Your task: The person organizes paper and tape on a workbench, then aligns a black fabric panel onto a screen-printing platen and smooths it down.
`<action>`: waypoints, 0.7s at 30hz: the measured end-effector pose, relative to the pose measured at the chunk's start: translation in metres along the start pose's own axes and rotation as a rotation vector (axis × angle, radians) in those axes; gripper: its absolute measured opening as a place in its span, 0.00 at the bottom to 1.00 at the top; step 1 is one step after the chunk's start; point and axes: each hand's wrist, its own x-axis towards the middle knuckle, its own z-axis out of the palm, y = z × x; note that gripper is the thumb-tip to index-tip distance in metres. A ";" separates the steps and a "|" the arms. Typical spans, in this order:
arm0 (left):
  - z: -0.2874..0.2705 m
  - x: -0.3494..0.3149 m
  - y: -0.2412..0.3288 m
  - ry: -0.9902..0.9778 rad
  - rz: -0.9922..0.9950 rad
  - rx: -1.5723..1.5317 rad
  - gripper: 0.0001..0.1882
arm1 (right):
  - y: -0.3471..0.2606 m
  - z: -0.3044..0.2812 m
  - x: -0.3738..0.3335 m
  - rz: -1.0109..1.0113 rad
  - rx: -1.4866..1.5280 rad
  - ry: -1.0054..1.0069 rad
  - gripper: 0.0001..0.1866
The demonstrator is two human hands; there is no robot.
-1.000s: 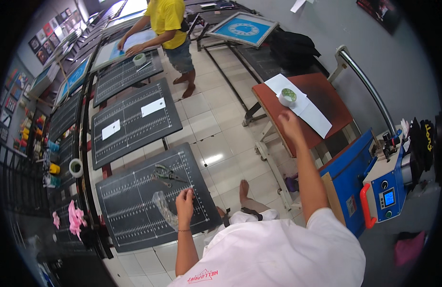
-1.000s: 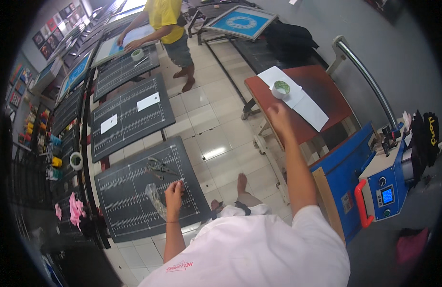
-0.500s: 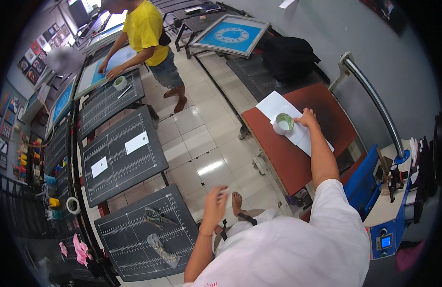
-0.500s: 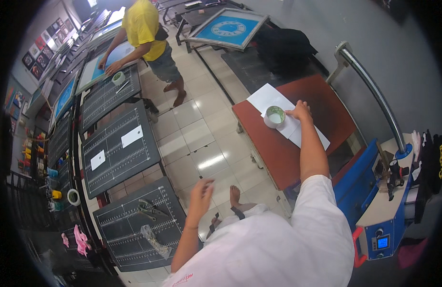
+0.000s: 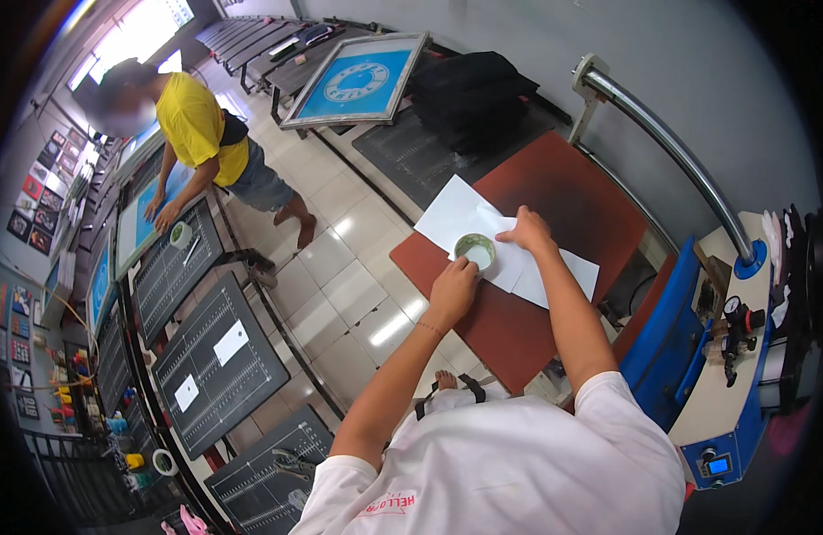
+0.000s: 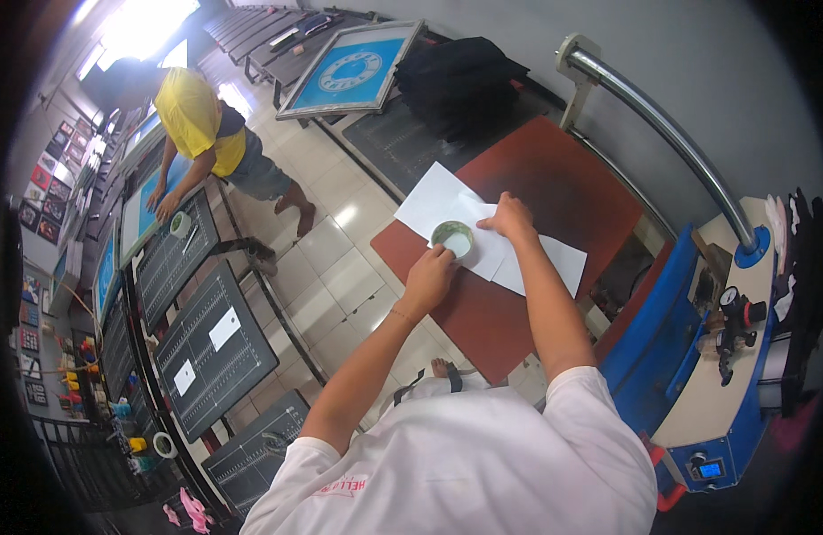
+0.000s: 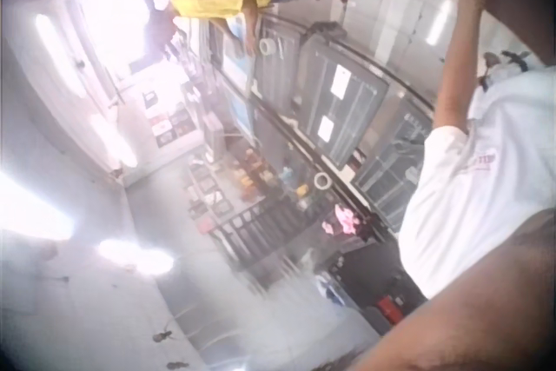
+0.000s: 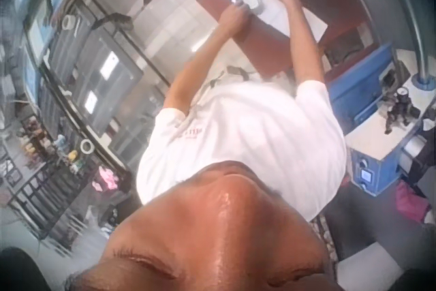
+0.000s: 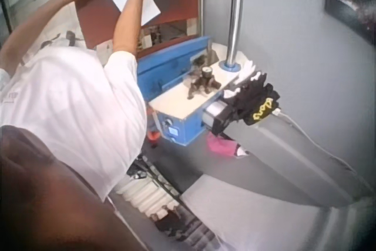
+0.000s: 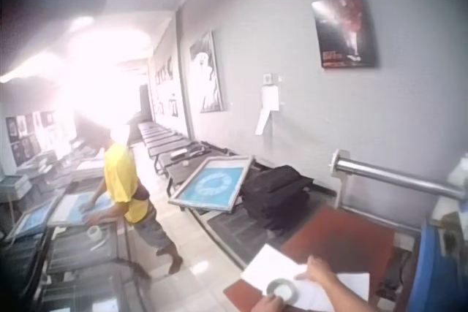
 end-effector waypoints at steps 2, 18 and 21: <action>-0.007 -0.005 0.005 0.123 -0.010 -0.081 0.08 | 0.004 -0.003 0.004 -0.048 -0.043 -0.107 0.41; -0.022 0.170 -0.108 0.167 -0.088 0.042 0.08 | 0.038 -0.058 -0.080 0.042 1.878 0.453 0.27; -0.001 0.201 -0.132 0.066 -0.144 0.078 0.13 | 0.003 -0.062 -0.113 0.119 2.039 0.560 0.27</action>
